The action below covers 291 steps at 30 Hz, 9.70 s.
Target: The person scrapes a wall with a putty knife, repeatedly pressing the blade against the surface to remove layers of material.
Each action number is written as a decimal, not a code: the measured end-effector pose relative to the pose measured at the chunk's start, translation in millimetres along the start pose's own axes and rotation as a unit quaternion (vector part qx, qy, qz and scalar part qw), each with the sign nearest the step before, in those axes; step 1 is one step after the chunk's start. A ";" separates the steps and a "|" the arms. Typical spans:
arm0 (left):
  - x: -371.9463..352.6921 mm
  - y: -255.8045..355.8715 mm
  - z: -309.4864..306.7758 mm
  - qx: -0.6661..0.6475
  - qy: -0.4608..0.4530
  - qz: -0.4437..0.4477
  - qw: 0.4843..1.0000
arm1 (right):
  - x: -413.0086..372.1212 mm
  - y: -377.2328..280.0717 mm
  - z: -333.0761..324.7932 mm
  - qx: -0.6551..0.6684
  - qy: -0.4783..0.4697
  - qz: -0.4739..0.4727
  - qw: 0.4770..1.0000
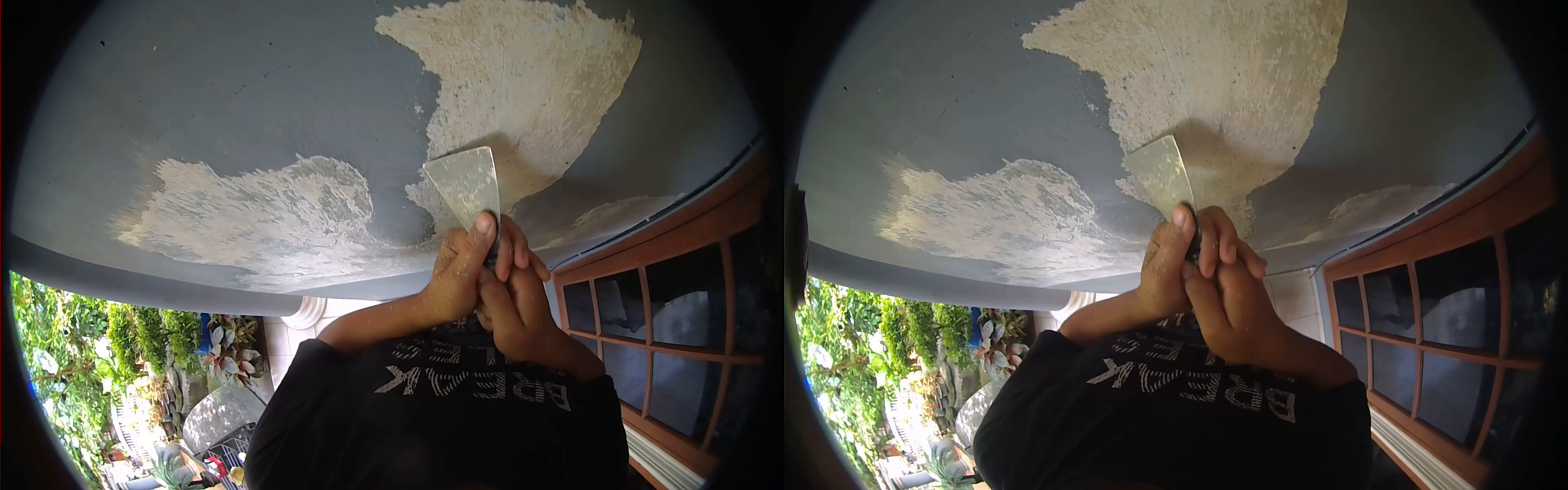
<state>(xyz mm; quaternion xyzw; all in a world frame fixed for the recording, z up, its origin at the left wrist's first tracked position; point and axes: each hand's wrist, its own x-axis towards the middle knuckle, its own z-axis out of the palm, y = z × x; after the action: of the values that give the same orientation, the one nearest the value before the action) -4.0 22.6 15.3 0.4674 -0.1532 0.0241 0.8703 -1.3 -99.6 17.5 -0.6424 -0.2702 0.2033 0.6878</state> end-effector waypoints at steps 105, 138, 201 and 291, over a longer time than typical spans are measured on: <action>-3.7 11.5 4.5 0.021 0.038 -0.035 0.998 | -1.9 -1.2 9.1 0.128 -0.011 0.049 0.991; -4.9 4.6 6.3 0.010 0.063 -0.025 0.998 | -0.9 -2.9 3.1 0.125 -0.010 0.052 0.991; 2.7 0.1 3.2 0.020 0.027 0.013 0.999 | 2.3 1.4 0.4 0.000 0.013 -0.022 1.000; -15.1 18.1 -28.5 0.024 -0.070 -0.112 0.991 | -8.4 3.1 62.4 0.181 0.149 0.048 0.971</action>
<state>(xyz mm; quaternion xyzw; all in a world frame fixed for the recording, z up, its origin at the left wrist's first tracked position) -14.7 57.6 10.8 0.5032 -0.1597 -0.1023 0.8431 -47.1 -56.3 15.3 -0.5427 -0.0927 0.1834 0.8144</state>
